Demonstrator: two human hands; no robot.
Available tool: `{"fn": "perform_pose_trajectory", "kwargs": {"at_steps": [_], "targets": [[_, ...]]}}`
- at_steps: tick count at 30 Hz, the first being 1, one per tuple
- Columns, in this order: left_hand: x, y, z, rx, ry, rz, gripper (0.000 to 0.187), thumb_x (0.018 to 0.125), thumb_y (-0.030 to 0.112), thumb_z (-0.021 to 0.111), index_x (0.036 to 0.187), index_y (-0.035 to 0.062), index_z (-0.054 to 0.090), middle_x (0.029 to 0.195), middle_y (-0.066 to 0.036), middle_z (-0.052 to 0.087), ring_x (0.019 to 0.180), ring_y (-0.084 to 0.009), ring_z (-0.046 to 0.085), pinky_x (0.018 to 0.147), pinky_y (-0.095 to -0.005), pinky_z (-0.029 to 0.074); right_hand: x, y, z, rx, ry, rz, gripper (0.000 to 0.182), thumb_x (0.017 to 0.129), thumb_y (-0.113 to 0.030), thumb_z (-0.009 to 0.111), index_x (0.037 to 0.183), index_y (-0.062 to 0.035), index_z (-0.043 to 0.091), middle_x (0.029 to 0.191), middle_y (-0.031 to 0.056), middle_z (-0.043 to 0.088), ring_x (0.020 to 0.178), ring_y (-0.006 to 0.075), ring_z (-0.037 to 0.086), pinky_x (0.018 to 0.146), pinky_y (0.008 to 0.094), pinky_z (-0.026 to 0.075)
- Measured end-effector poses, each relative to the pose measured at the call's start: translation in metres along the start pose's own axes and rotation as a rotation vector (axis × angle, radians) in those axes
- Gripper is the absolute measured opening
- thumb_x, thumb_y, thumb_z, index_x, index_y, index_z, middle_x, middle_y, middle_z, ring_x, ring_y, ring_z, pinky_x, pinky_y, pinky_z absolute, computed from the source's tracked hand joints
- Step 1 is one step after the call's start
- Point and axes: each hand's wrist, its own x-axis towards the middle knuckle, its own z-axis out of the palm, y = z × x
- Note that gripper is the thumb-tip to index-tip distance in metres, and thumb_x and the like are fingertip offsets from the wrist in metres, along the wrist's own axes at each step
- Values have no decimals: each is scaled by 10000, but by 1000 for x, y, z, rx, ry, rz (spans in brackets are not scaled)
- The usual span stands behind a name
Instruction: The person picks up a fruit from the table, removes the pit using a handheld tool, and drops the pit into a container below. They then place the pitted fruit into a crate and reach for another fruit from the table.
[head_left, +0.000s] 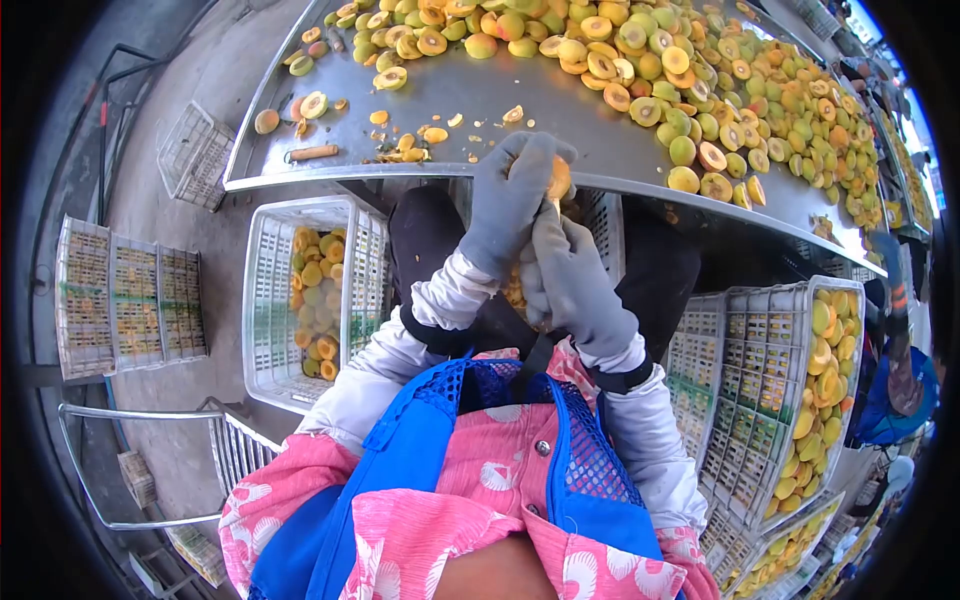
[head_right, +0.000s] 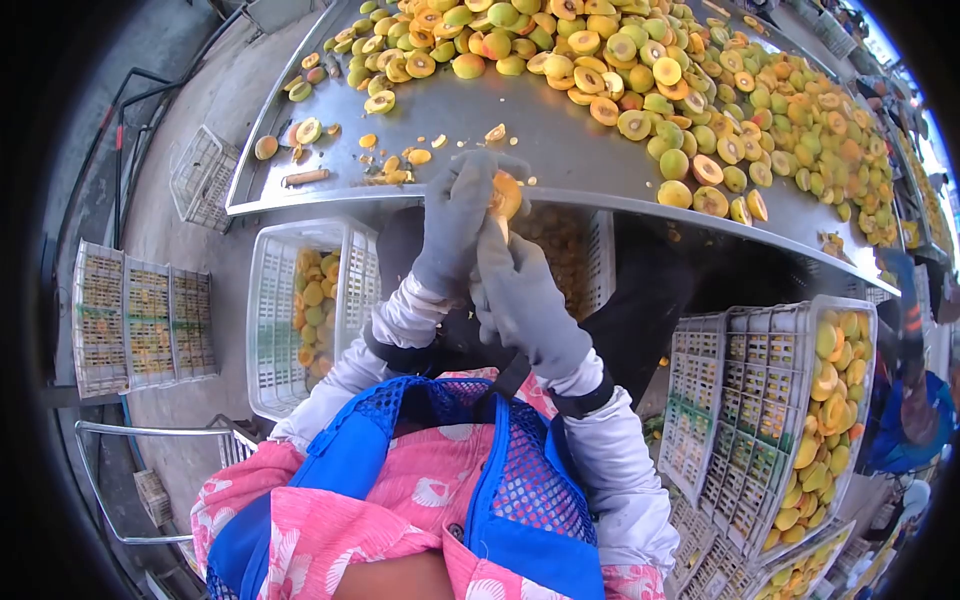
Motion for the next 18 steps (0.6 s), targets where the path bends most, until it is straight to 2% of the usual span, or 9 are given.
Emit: {"fn": "perform_pose_trajectory", "kwargs": {"at_steps": [2, 3, 5, 6, 8, 10, 13, 15, 18], "targets": [[1, 3, 0, 76, -22, -28, 262, 963, 221, 535, 931, -12, 650, 825, -56, 640, 696, -97, 585, 661, -234, 484, -5, -9, -9, 154, -203, 262, 419, 1010, -481, 398, 822, -116, 481, 544, -30, 373, 379, 75, 348, 340, 268, 265], [1, 3, -3, 77, -17, -28, 262, 963, 221, 535, 931, -12, 650, 825, -56, 640, 696, -97, 585, 661, -234, 484, -4, -10, -10, 181, -243, 309, 494, 992, -565, 356, 805, -116, 445, 541, -53, 324, 372, 56, 265, 359, 242, 237], [4, 4, -11, 195, -219, 12, 338, 974, 280, 490, 933, -15, 650, 816, -60, 638, 697, -105, 587, 658, -248, 484, -4, -11, -14, 231, -336, 327, 502, 988, -585, 349, 784, -135, 436, 541, -61, 308, 375, 56, 247, 359, 241, 223], [7, -3, -17, 196, -216, 9, 338, 974, 280, 490, 933, -15, 650, 816, -60, 638, 697, -105, 587, 658, -248, 484, -5, -10, -17, 282, -425, 350, 510, 984, -606, 342, 763, -154, 426, 540, -69, 291, 377, 56, 229, 359, 240, 210], [12, -12, -27, 114, -416, 61, 477, 1009, 385, 360, 1021, -14, 622, 744, -115, 631, 670, -157, 608, 613, -277, 497, 1, 2, -19, 337, -467, 330, 513, 982, -618, 333, 747, -169, 415, 541, -75, 269, 380, 53, 215, 359, 236, 197], [11, -17, -28, 164, -400, 17, 493, 1010, 404, 353, 1024, -12, 618, 736, -118, 631, 673, -160, 607, 620, -276, 496, 3, 3, -17, 391, -508, 304, 517, 980, -630, 323, 732, -183, 403, 541, -81, 246, 383, 50, 202, 359, 232, 184], [4, -10, -22, 222, -374, -20, 509, 1012, 431, 346, 1010, -3, 613, 729, -125, 633, 674, -165, 602, 633, -280, 497, -4, -1, -13, 241, -346, 386, 515, 988, -620, 315, 736, -180, 405, 542, -84, 214, 388, 47, 189, 361, 222, 170], [1, -6, -19, 233, -364, 7, 510, 1014, 437, 344, 993, 4, 613, 729, -129, 635, 670, -166, 599, 639, -284, 499, 2, 5, -21, 400, -514, 389, 528, 981, -634, 310, 745, -173, 412, 529, -82, 214, 376, 44, 184, 340, 211, 161], [4, -25, -22, 21, -287, -151, 469, 1012, 430, 369, 982, 26, 606, 740, -106, 624, 641, -166, 579, 630, -292, 498, 18, 30, -31, 624, -700, 307, 540, 971, -650, 307, 753, -169, 420, 515, -78, 230, 357, 45, 177, 308, 210, 151]]}}
